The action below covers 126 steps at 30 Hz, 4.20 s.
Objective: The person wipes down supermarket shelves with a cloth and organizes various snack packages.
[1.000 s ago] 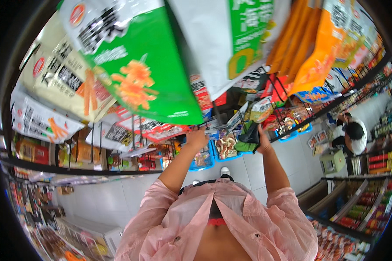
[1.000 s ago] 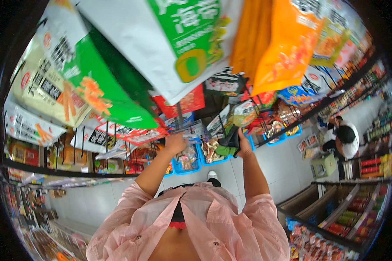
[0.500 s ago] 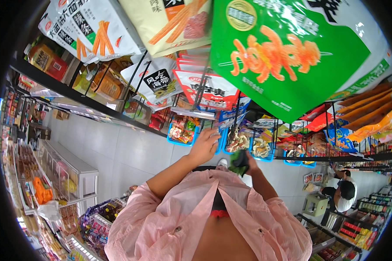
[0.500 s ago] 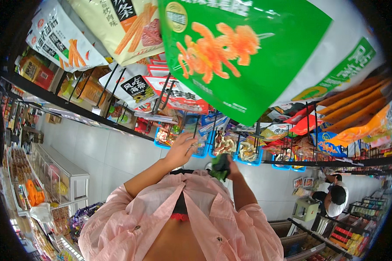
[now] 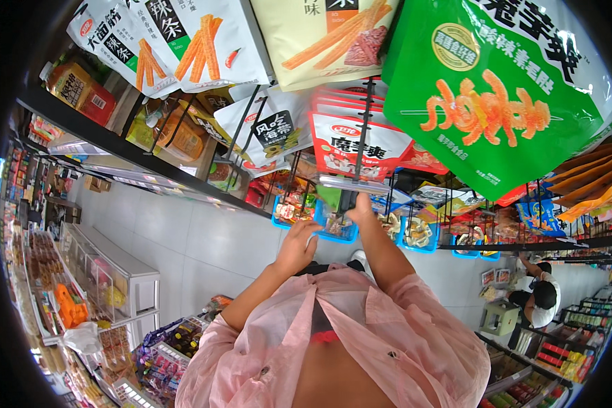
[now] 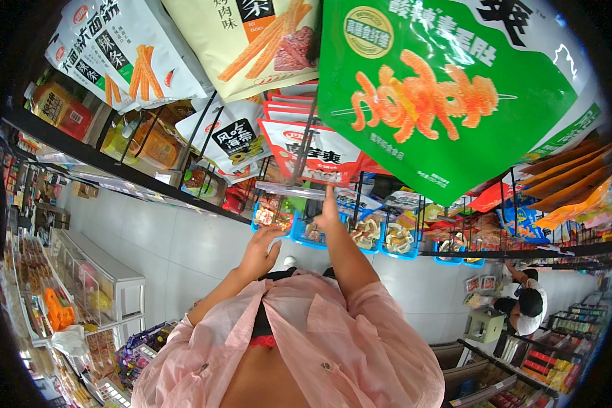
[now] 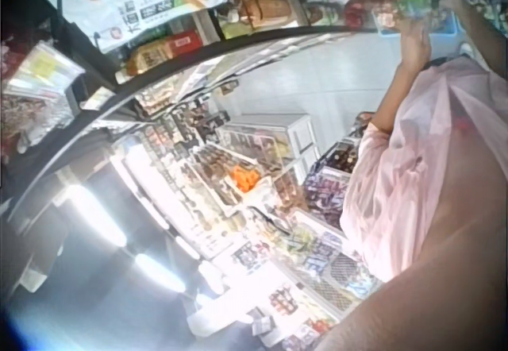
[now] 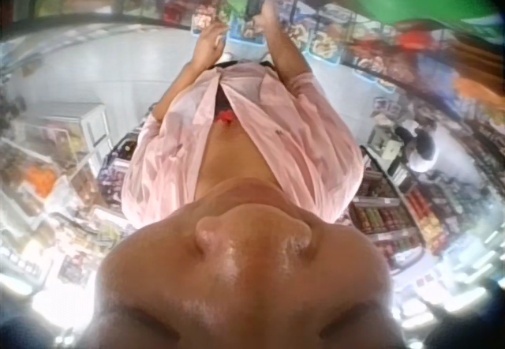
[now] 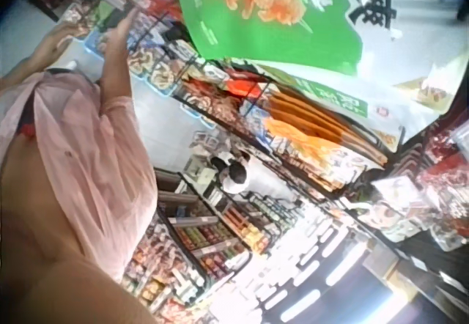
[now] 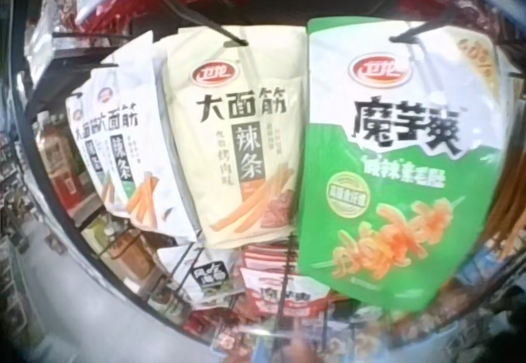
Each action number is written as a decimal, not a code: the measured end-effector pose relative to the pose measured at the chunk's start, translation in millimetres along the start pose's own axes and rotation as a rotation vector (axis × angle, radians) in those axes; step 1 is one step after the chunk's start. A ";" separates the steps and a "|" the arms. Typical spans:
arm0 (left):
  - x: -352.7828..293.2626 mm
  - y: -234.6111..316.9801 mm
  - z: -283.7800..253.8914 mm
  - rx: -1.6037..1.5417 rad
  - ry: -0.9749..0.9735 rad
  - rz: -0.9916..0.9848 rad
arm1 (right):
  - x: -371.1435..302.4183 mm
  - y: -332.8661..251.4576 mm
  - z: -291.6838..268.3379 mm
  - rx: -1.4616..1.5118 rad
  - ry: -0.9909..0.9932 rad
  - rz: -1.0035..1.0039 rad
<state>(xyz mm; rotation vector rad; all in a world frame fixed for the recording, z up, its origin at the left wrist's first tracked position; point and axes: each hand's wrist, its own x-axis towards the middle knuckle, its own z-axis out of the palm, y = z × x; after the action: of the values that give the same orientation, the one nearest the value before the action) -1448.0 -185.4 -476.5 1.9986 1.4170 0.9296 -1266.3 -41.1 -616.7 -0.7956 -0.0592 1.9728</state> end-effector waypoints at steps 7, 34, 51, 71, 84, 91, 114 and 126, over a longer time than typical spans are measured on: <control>-29.7 -31.4 -34.9 0.012 -0.059 -0.051 | 42.6 -29.8 33.1 0.315 -0.153 -0.233; -29.3 -70.8 -76.8 0.007 -0.285 0.062 | -44.3 60.1 -11.6 0.226 -0.247 -0.085; -8.5 -49.1 -50.5 -0.081 -0.320 0.176 | -35.4 5.8 60.2 -0.536 0.211 -0.311; 10.8 -53.4 -43.8 0.166 0.125 0.052 | -71.1 106.9 -2.7 -0.151 0.080 0.172; -17.4 -88.2 -100.9 0.017 -0.299 0.074 | 17.7 125.0 77.8 -0.164 -0.037 0.111; -63.8 -178.1 -161.4 0.042 -0.426 0.018 | -15.0 207.7 15.3 -0.023 0.173 0.140; -83.4 -221.0 -210.3 0.036 -0.507 -0.046 | 10.1 287.7 22.6 -0.403 0.418 0.260; -197.9 -202.3 -191.1 -0.104 -0.090 -0.410 | 123.4 296.4 -3.5 -0.969 0.898 -0.119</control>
<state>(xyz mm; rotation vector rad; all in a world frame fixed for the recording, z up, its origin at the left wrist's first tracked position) -1759.4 -303.7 -551.8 1.5695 1.6094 0.7053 -1531.8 -99.4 -787.7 -2.1670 -0.5318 1.2389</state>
